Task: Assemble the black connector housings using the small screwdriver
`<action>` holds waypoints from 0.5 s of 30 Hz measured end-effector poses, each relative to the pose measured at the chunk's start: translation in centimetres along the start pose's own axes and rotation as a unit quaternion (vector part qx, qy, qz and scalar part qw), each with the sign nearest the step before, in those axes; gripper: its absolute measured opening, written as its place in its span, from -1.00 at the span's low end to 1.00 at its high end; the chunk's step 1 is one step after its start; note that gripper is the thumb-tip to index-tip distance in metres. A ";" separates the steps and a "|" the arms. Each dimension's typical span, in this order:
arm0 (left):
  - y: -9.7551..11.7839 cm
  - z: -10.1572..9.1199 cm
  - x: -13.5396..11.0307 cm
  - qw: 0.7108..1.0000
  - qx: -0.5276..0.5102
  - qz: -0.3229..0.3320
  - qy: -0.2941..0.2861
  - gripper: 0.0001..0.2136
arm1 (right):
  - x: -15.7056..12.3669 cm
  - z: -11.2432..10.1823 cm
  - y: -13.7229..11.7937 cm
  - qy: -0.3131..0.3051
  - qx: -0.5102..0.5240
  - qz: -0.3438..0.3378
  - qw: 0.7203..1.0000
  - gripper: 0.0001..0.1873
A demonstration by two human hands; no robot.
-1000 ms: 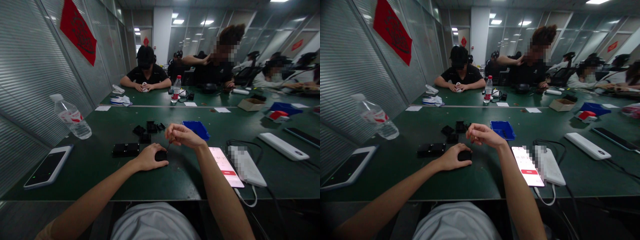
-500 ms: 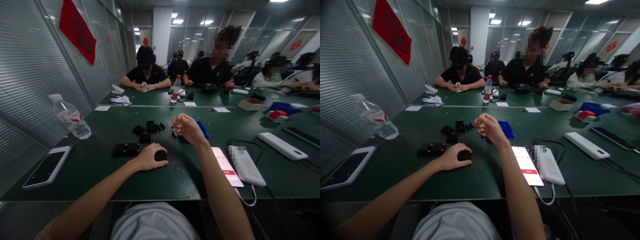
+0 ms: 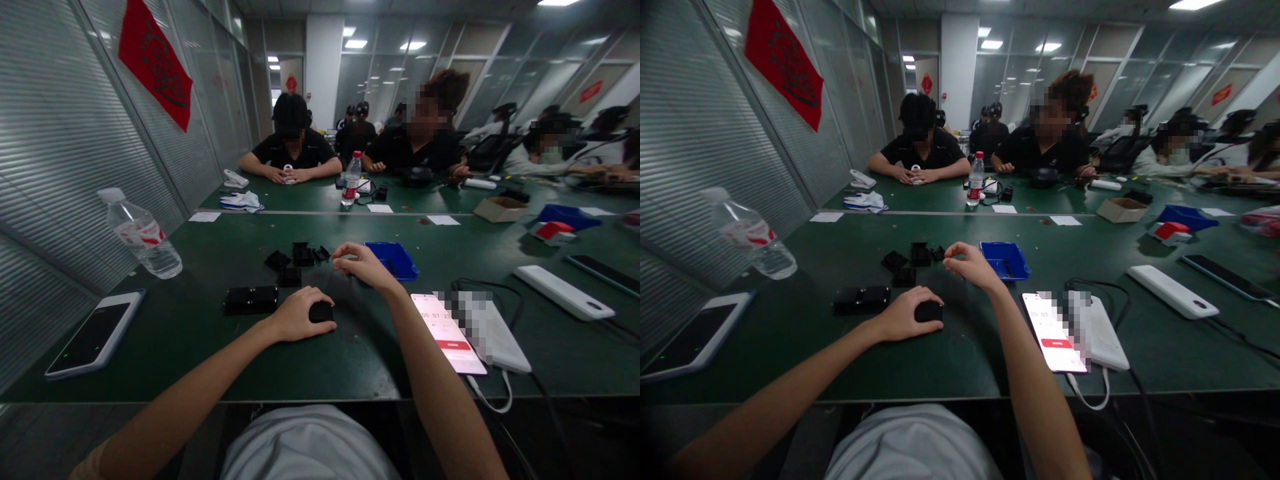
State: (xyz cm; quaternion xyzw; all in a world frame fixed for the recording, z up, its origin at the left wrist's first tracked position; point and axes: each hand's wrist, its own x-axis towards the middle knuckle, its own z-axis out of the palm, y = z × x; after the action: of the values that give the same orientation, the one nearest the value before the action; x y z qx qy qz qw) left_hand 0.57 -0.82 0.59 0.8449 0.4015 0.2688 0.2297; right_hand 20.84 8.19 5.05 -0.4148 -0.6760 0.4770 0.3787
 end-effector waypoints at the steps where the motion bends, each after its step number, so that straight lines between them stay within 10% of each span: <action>1: 0.0 0.0 0.0 1.000 0.000 0.000 0.000 -0.70 | 0.0 0.0 0.1 -0.015 -0.035 -0.001 0.999 -0.81; 9: 0.2 -0.1 0.0 1.000 0.002 -0.005 -0.002 -0.70 | -0.4 0.3 0.2 -0.129 -0.368 -0.005 0.921 -0.79; 15: 0.1 -0.2 -0.1 1.000 0.009 -0.010 -0.008 -0.69 | -0.7 0.5 -0.2 -0.152 -0.436 0.008 0.887 -0.73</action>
State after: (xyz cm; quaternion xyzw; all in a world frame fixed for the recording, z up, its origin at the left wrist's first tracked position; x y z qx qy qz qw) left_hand 0.50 -0.90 0.80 0.8450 0.4102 0.2561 0.2284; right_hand 20.62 7.37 5.03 -0.4661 -0.8616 0.1949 0.0489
